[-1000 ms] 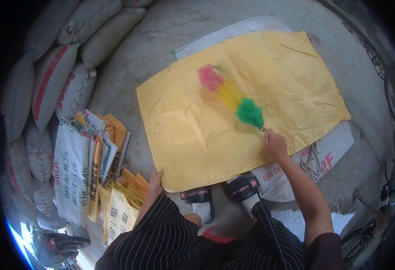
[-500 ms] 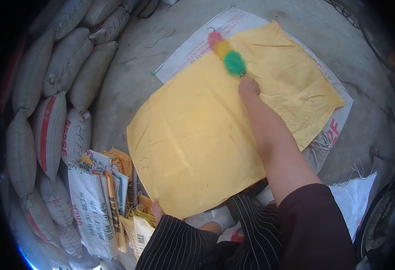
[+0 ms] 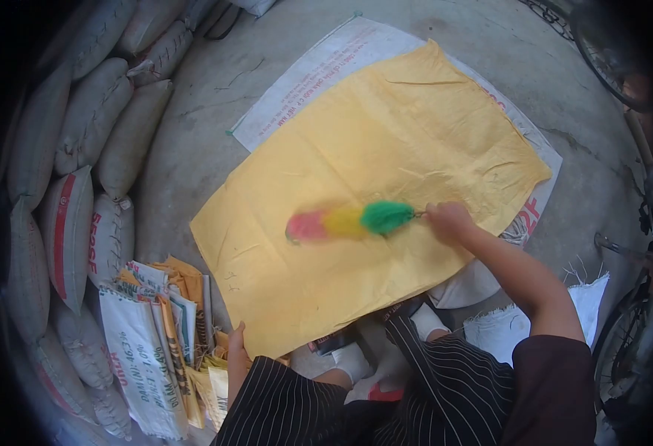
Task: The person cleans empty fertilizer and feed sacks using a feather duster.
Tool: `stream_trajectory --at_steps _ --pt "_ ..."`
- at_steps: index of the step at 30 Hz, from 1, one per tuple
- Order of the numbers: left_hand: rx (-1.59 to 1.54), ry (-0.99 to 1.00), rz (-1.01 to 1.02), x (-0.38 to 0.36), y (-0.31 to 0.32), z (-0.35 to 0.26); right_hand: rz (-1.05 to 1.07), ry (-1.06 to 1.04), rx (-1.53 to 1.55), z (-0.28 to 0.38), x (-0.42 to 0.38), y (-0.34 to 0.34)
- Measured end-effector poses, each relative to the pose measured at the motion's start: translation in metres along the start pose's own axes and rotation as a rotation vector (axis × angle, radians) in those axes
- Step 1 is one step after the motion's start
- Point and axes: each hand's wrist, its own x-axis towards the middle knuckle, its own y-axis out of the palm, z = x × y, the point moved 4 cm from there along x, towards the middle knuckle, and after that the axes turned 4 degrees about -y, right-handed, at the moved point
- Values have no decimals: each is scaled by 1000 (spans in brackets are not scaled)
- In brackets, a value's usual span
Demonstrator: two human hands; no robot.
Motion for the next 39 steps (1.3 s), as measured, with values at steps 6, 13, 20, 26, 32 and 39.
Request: stream_trajectory --at_steps 6,13,20,26,32,39 --pt "-97 89 -107 -43 16 -16 -387 882 29 -207 11 -58" --pt "-134 52 -208 -23 1 10 -643 706 376 -140 -37 -44" --pt "-77 -15 -252 -50 22 -17 110 -86 236 22 -143 21" --pt "67 44 -402 -73 29 -47 -159 462 -90 -171 -175 -8" --pt "59 60 -253 -39 1 -29 -549 1225 -107 -300 -228 -29" --pt "263 58 -310 -12 19 -69 -266 193 325 -83 -160 1"
